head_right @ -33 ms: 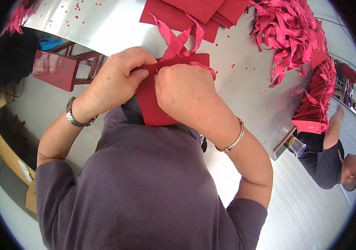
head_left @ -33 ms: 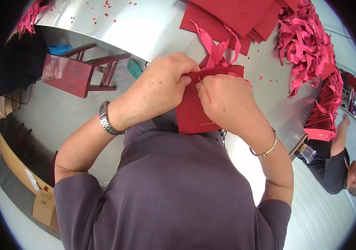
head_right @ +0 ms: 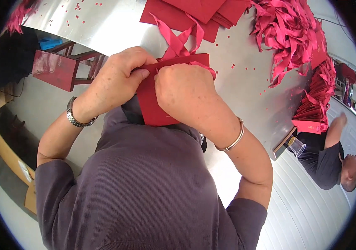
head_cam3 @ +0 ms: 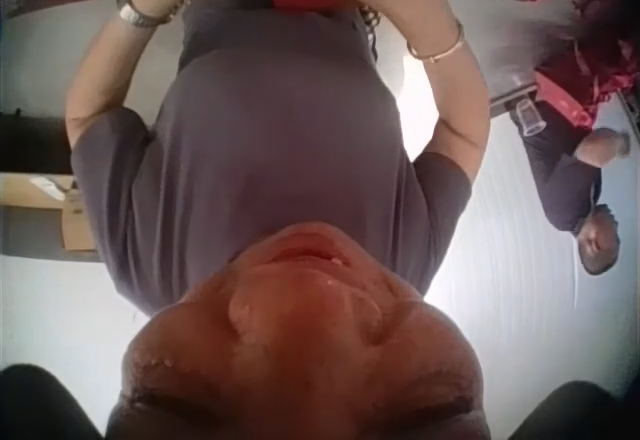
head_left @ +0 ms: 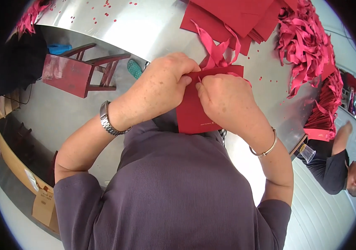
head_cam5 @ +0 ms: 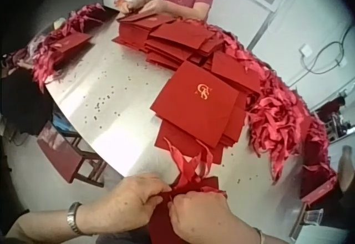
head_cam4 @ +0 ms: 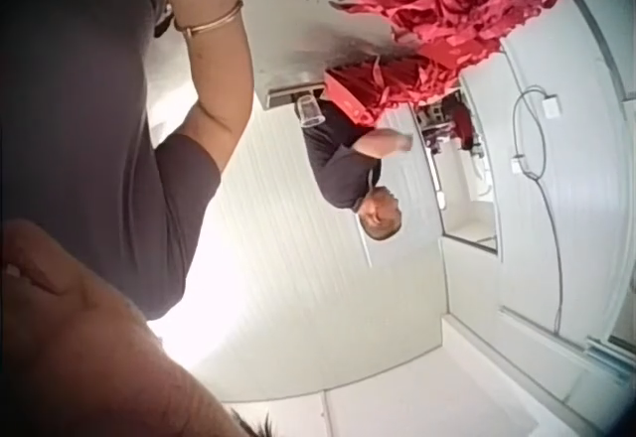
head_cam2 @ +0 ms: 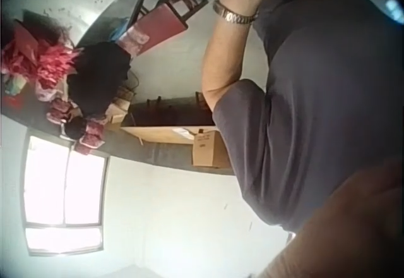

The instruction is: The person threads pink ribbons through red gift bags by hand to create handles.

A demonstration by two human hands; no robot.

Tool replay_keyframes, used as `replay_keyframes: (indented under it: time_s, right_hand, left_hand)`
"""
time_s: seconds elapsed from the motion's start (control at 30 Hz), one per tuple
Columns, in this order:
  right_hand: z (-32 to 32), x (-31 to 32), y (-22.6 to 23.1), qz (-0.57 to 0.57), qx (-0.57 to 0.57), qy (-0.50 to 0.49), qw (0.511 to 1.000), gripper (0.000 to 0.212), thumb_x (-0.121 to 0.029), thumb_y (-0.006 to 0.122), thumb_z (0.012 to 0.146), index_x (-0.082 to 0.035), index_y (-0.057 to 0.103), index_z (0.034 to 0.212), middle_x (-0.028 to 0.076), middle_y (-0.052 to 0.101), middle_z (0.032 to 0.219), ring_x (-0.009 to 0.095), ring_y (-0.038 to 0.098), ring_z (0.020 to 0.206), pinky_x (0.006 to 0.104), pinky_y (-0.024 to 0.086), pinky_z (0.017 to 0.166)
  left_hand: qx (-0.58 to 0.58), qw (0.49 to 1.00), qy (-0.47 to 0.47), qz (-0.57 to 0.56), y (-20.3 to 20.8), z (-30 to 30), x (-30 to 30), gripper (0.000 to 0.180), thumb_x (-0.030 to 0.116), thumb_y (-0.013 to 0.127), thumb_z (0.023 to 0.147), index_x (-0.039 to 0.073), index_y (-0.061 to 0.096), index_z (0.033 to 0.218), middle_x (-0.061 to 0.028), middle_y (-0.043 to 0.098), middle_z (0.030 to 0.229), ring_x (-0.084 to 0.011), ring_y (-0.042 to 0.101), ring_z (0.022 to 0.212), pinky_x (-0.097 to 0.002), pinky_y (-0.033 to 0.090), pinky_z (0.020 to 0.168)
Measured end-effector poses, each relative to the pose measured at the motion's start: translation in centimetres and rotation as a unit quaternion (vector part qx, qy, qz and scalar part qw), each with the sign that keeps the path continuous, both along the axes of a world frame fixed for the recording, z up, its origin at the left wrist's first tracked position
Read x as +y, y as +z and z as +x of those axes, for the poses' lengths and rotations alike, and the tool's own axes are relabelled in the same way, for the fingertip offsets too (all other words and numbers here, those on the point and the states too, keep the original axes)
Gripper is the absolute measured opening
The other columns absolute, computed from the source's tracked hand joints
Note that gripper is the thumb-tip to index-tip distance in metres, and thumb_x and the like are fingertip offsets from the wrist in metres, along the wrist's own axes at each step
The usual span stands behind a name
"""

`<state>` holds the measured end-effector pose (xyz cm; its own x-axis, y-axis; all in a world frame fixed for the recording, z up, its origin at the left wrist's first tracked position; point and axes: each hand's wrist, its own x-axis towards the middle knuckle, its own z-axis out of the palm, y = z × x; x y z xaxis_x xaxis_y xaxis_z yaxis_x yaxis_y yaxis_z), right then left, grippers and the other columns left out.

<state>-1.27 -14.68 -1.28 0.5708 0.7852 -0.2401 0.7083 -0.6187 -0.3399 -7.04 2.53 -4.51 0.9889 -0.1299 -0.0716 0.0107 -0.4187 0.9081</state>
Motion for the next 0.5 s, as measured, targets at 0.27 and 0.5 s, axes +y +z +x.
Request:
replay_keyframes:
  time_s: [0.27, 0.5]
  right_hand:
    - [0.17, 0.08, 0.32, -0.016, -0.023, 0.012, 1.000, 0.025, -0.014, 0.055, 0.085, -0.004, 0.062, 0.064, 0.013, 0.060, 0.058, 0.030, 0.061, 0.053, 0.0406, 0.047, 0.046]
    - [0.23, -0.07, 0.07, -0.013, -0.022, 0.006, 1.000, 0.022, -0.013, 0.055, 0.083, -0.004, 0.064, 0.065, 0.013, 0.061, 0.059, 0.030, 0.062, 0.054, 0.0409, 0.048, 0.047]
  left_hand:
    - [-0.021, 0.999, 0.028, 0.010, -0.08, -0.02, -0.04, 0.016, -0.005, 0.060, 0.083, -0.004, 0.062, 0.098, -0.0159, 0.064, 0.092, -0.0294, 0.064, 0.085, -0.0351, 0.051, 0.077]
    - [-0.016, 0.999, 0.033, 0.026, 0.13, 0.09, -0.39, 0.015, -0.002, 0.058, 0.081, -0.005, 0.064, 0.094, -0.0207, 0.065, 0.096, -0.0387, 0.062, 0.093, -0.0433, 0.051, 0.083]
